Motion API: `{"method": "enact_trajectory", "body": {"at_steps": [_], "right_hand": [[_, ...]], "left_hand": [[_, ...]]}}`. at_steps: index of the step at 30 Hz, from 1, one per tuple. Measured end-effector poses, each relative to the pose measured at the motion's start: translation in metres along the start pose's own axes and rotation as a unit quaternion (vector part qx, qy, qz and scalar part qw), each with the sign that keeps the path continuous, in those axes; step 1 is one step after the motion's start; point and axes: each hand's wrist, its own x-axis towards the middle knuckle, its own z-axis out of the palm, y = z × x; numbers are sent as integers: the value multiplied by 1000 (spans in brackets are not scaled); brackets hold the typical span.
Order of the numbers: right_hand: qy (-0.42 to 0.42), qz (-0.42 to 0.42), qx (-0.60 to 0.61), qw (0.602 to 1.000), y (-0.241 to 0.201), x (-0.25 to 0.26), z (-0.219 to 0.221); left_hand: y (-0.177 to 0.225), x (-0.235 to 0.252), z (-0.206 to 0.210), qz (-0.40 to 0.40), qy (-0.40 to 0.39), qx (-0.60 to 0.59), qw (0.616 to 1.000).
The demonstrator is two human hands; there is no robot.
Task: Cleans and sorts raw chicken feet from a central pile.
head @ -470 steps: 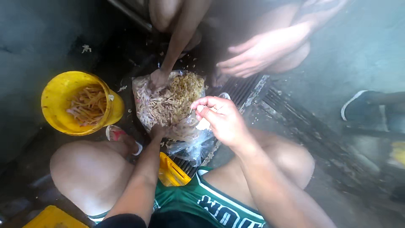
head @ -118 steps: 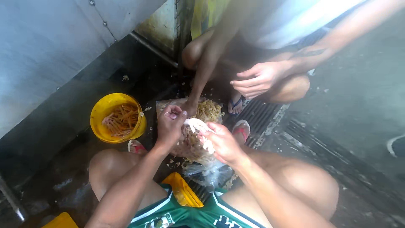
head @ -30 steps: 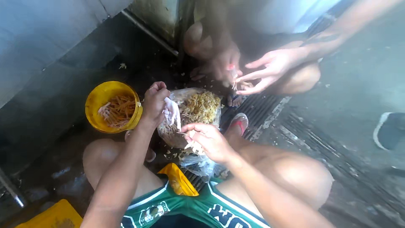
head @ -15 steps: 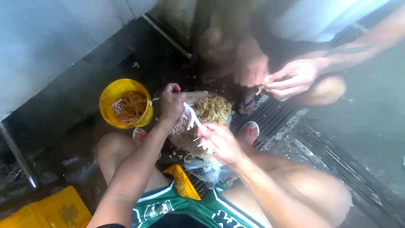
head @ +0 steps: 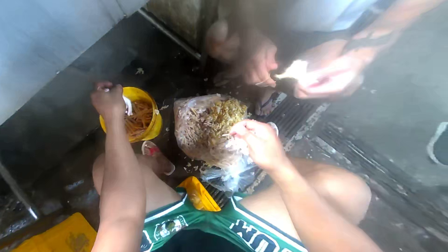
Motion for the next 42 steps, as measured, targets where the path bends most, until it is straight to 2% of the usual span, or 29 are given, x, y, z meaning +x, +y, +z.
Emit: {"method": "enact_trajectory", "body": {"at_steps": [3, 7, 10, 13, 17, 19, 22, 24, 26, 30, 35, 39, 42], "right_hand": [[46, 1, -39, 998, -6, -1, -17], [63, -2, -112, 992, -11, -2, -32], [57, -23, -204, 977, -10, -3, -41], [30, -37, -233, 971, -3, -2, -47], [-34, -27, -270, 962, 7, 1, -51], [-72, -24, -286, 955, 12, 2, -51], [-104, -16, -289, 952, 13, 8, -49], [-114, -20, -292, 949, 13, 13, -47], [-130, -12, -294, 947, 11, 17, -44], [-169, 15, -298, 939, 5, 21, -42], [-163, -3, -308, 937, 7, 17, -34], [-195, 63, -321, 925, 1, 23, -35], [-183, 81, -334, 921, 2, 29, -36]], "left_hand": [[-19, -2, 30, -35, -87, 89, 992], [1, -45, 87, 48, -220, 122, 967], [-9, -76, 149, 124, -391, 130, 902], [-38, -110, 214, 141, -495, 195, 835], [-68, -143, 283, 146, -515, 313, 785], [-68, -144, 300, 165, -482, 348, 787], [-71, -120, 323, 203, -401, 404, 797], [-75, -101, 327, 219, -376, 418, 798], [-81, -92, 326, 236, -372, 443, 781], [-85, -95, 320, 251, -396, 463, 752], [-81, -95, 285, 260, -406, 384, 787], [-69, -84, 259, 191, -443, 249, 840], [-29, -75, 219, 106, -479, 148, 859]]}}
